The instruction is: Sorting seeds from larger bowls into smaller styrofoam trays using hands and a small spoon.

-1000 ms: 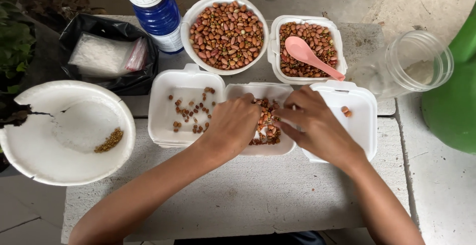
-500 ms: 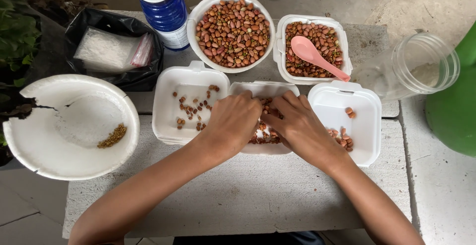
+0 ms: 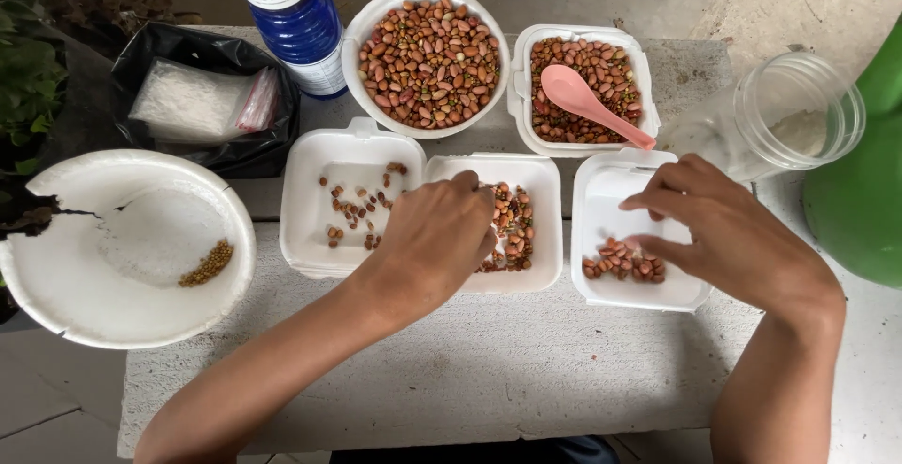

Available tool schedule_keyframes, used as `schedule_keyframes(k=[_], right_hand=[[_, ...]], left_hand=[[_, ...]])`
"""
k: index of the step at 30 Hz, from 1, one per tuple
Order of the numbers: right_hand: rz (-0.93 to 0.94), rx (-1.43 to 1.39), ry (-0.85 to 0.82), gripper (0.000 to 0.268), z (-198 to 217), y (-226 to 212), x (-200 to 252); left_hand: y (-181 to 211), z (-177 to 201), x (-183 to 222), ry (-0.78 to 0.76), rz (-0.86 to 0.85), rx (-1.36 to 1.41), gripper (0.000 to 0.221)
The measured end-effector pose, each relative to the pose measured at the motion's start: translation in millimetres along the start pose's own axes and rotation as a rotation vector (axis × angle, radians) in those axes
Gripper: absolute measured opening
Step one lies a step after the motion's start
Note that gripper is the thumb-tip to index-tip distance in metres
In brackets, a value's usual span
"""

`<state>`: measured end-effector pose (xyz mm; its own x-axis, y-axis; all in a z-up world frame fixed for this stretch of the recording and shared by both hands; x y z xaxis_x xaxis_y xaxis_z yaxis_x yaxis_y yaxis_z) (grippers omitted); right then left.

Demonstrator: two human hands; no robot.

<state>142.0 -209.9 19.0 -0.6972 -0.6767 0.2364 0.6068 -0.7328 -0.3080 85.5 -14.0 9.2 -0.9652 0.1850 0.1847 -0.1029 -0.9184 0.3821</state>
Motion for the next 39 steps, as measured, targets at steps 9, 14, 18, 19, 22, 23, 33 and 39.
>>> schedule_keyframes(k=[9,14,18,19,22,23,33,39], right_hand=[[0.21,-0.002,0.424,0.022,46,-29,11],[0.253,-0.054,0.546,0.016,59,-38,16],[0.266,-0.061,0.576,0.016,60,-43,16],[0.284,-0.065,0.577,0.016,60,-47,15],[0.33,-0.066,0.573,0.014,55,-58,10],[0.33,-0.064,0.573,0.014,51,-58,8],[0.525,-0.094,0.378,0.017,6,-116,-20],[0.556,-0.105,0.337,0.015,-5,-129,-24]], left_hand=[[78,-19,-15,-0.137,-0.192,0.131,0.023],[95,-15,-26,-0.029,-0.339,0.15,0.025],[58,9,-18,-0.067,-0.195,0.169,0.028],[45,10,-16,-0.116,-0.13,0.156,0.027],[25,0,-16,-0.078,-0.17,-0.028,0.019],[19,-4,-16,-0.077,-0.17,-0.027,0.019],[9,-42,-14,-0.145,-0.222,-0.191,0.027],[5,-48,-17,-0.144,-0.211,-0.165,0.016]])
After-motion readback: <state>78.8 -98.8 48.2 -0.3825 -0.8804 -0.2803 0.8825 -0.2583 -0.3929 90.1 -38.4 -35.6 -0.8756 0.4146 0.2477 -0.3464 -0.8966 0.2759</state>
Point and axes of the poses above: each hand's wrist, its own x-axis away from the middle knuckle, its own z-axis out of the back of the hand, y = z × x, the point moved 10 cm from there along -x, towards the middle knuckle, and after that the axes turned 4 degrees about z, right-handed, at the moved point
